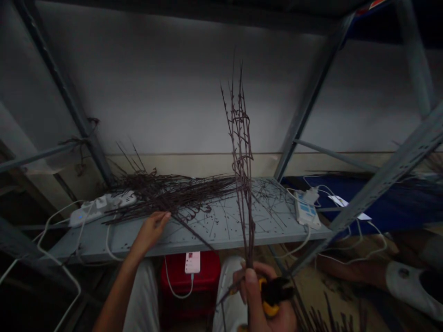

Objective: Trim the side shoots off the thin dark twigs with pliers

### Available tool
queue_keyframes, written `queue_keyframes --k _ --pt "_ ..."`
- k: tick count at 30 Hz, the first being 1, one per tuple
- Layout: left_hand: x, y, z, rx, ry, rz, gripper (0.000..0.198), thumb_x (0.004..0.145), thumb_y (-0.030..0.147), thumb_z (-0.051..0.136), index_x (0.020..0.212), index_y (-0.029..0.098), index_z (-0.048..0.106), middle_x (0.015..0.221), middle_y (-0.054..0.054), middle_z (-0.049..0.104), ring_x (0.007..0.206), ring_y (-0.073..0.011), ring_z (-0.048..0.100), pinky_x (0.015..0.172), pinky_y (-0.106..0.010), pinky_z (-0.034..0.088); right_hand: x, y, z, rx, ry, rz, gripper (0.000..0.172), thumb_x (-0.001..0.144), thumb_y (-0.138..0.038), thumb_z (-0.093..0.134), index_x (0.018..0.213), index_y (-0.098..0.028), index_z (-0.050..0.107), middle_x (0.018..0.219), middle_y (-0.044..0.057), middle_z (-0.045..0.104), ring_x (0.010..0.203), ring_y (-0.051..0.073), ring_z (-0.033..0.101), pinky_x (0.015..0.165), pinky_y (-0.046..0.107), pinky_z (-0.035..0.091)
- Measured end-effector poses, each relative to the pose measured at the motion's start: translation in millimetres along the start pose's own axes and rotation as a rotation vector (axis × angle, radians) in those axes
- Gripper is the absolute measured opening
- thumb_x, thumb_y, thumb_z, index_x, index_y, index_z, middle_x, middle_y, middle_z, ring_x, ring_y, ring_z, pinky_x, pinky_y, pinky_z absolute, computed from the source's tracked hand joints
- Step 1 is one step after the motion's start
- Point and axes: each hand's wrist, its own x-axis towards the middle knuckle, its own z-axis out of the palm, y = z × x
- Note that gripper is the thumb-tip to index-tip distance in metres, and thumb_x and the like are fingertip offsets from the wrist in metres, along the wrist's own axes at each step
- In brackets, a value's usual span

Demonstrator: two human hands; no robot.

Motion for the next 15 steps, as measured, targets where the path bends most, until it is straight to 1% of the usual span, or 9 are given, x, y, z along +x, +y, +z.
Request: queue_keyframes --k 3,4,6,7,9,10,12,14,15 --pt "-18.1 30.5 14.6 0.001 -0.075 0.049 0.033 0.088 0.047 0.064 0.101 0.020 0.078 0.110 -0.011 0.075 0.108 -0.0285 0.066 0.096 -0.040 0.049 17.0 0.4 29.6 0.061 -0.105 -0.080 0.034 0.085 -0.051 0.071 0.096 -0.020 0.062 0.073 0.002 0.068 0.062 0.016 0.064 0.055 0.024 0.052" --pt "-26.5 42.5 20.2 -0.030 -0.124 0.060 0.036 0.093 0.048 0.057 0.107 0.020 0.076 0.113 -0.010 0.074 0.108 -0.0265 0.067 0.096 -0.038 0.050 23.5 0.2 39.7 0.066 -0.143 -0.105 0.032 0.087 -0.050 0.069 0.097 -0.020 0.061 0.070 0.001 0.066 0.062 0.015 0.064 0.056 0.024 0.052" --pt "-44.3 66.9 31.7 -0.192 -0.275 0.058 0.042 0.101 0.046 0.044 0.122 0.021 0.069 0.119 -0.011 0.073 0.109 -0.0244 0.067 0.095 -0.037 0.051 36.0 -0.1 58.8 0.056 -0.219 -0.145 0.028 0.091 -0.048 0.065 0.098 -0.021 0.060 0.064 -0.003 0.060 0.060 0.014 0.062 0.058 0.025 0.052" --pt "-52.3 78.2 37.6 -0.251 -0.357 0.064 0.042 0.103 0.045 0.042 0.130 0.021 0.064 0.122 -0.010 0.071 0.111 -0.0238 0.066 0.096 -0.037 0.051 41.5 0.0 67.1 0.030 -0.253 -0.164 0.027 0.092 -0.047 0.063 0.098 -0.021 0.059 0.062 -0.004 0.058 0.059 0.014 0.060 0.059 0.025 0.051" --pt "-63.8 96.8 49.0 -0.266 -0.440 0.085 0.040 0.102 0.043 0.047 0.134 0.023 0.060 0.115 -0.008 0.072 0.106 -0.0218 0.067 0.095 -0.034 0.050 50.1 1.0 80.3 -0.064 -0.304 -0.222 0.026 0.094 -0.046 0.060 0.099 -0.021 0.060 0.064 -0.004 0.057 0.061 0.014 0.059 0.060 0.025 0.051" --pt "-66.5 103.6 54.3 -0.227 -0.450 0.094 0.035 0.101 0.041 0.050 0.128 0.023 0.064 0.104 -0.006 0.073 0.096 -0.0200 0.068 0.090 -0.031 0.051 53.0 1.9 84.7 -0.122 -0.319 -0.261 0.025 0.094 -0.046 0.060 0.099 -0.021 0.060 0.067 -0.003 0.059 0.062 0.014 0.059 0.061 0.025 0.050" --pt "-66.6 111.7 63.2 -0.109 -0.416 0.125 0.026 0.102 0.038 0.050 0.103 0.021 0.069 0.081 -0.001 0.068 0.076 -0.0159 0.065 0.073 -0.025 0.049 56.4 4.0 89.4 -0.215 -0.340 -0.332 0.023 0.095 -0.043 0.059 0.099 -0.021 0.061 0.071 -0.002 0.061 0.064 0.014 0.059 0.062 0.024 0.050" --pt "-62.9 113.5 68.9 0.013 -0.346 0.175 0.033 0.103 0.035 0.046 0.078 0.020 0.062 0.067 0.002 0.058 0.063 -0.0132 0.056 0.061 -0.024 0.042 57.1 5.9 89.9 -0.254 -0.363 -0.373 0.020 0.096 -0.041 0.057 0.098 -0.021 0.060 0.073 -0.002 0.061 0.064 0.014 0.059 0.062 0.024 0.049" --pt "-60.9 112.5 70.5 0.065 -0.318 0.203 0.036 0.103 0.035 0.046 0.072 0.020 0.057 0.064 0.003 0.055 0.061 -0.0126 0.054 0.059 -0.023 0.039 56.6 6.8 89.5 -0.263 -0.381 -0.385 0.019 0.097 -0.040 0.055 0.097 -0.022 0.060 0.073 -0.002 0.062 0.064 0.014 0.059 0.062 0.023 0.049"
